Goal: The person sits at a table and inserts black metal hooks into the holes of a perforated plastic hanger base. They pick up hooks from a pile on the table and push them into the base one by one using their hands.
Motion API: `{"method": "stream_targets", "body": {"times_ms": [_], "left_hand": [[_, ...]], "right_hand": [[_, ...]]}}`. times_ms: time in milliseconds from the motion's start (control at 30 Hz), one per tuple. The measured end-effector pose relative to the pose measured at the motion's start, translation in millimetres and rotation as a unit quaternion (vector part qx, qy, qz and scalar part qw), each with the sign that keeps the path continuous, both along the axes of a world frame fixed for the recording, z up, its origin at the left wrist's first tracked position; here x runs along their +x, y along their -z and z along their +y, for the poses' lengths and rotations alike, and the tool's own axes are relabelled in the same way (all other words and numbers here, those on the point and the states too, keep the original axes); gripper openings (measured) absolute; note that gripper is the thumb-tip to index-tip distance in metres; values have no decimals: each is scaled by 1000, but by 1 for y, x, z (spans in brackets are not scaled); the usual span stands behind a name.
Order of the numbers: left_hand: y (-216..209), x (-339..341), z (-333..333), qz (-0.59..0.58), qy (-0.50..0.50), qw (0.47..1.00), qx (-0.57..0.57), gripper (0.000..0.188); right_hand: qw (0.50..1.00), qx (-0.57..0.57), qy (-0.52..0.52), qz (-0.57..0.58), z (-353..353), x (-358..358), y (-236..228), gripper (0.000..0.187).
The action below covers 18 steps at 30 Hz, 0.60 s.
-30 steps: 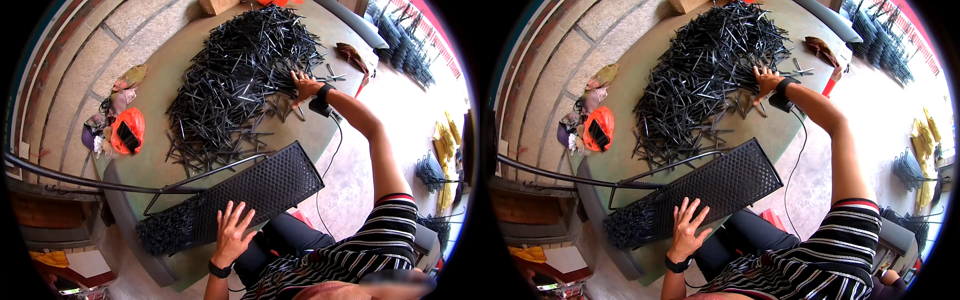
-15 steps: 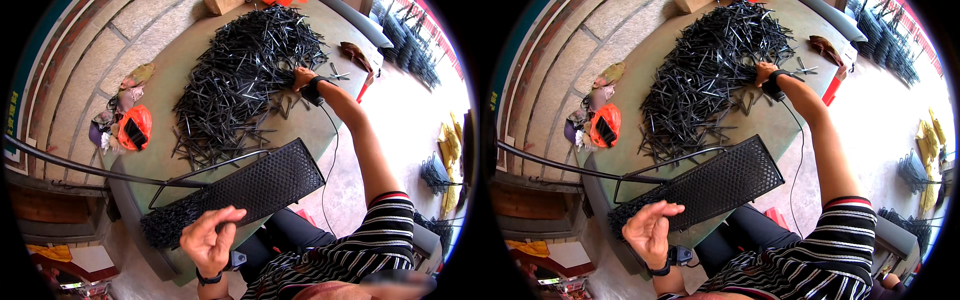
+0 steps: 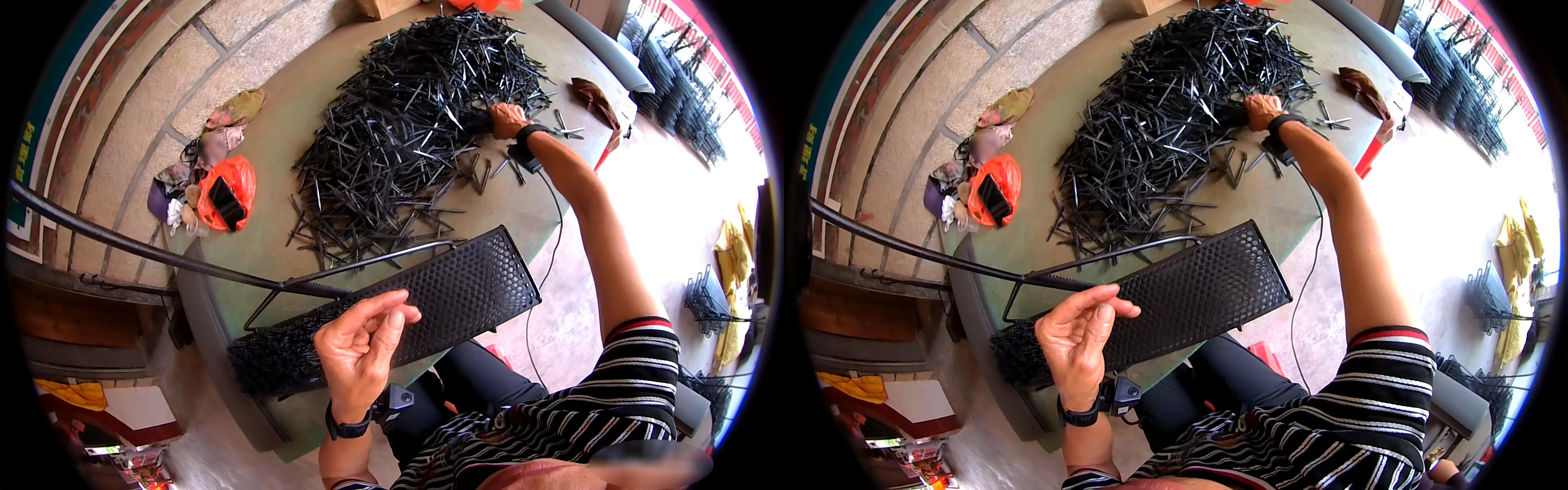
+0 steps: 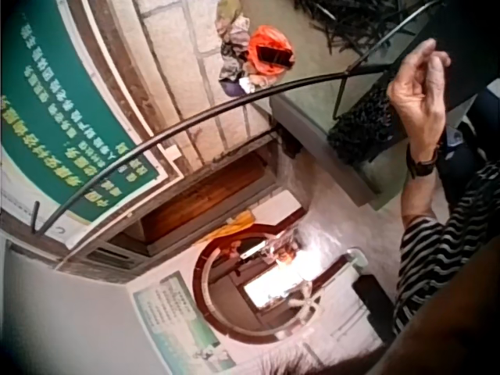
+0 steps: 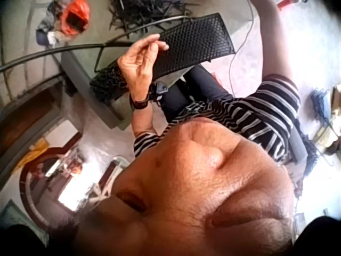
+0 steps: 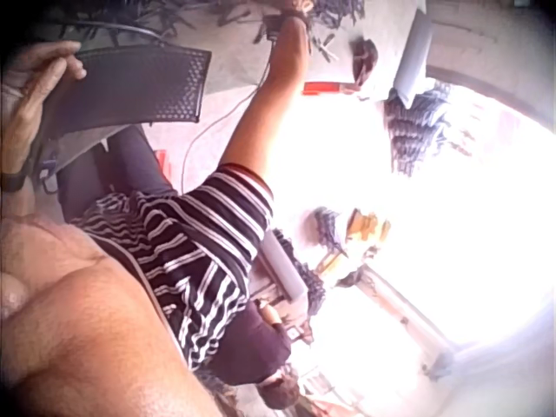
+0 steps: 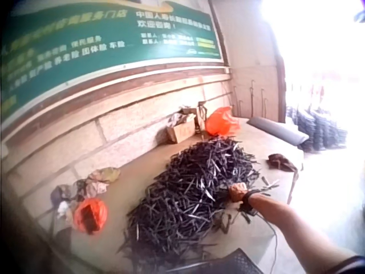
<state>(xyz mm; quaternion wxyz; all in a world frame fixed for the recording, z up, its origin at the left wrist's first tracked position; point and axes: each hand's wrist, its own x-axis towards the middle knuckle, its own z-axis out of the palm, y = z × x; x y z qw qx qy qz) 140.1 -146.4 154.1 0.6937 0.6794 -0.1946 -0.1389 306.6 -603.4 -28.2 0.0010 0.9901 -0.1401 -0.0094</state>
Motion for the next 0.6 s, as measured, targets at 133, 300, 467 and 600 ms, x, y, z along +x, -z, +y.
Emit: {"method": "stream_targets", "body": {"times_ms": [133, 300, 467, 600], "left_hand": [[8, 10, -13, 33, 42, 999, 7, 19], [31, 26, -49, 54, 119, 991, 23, 20], [36, 33, -85, 130, 217, 967, -4, 30], [51, 45, -108, 238, 195, 950, -51, 49]], "right_hand": [[994, -68, -76, -27, -2, 9, -31, 16], [953, -204, -218, -50, 1, 12, -66, 7], [917, -172, -301, -197, -3, 5, -95, 2], [956, -121, -188, -190, 20, -11, -102, 11]]}}
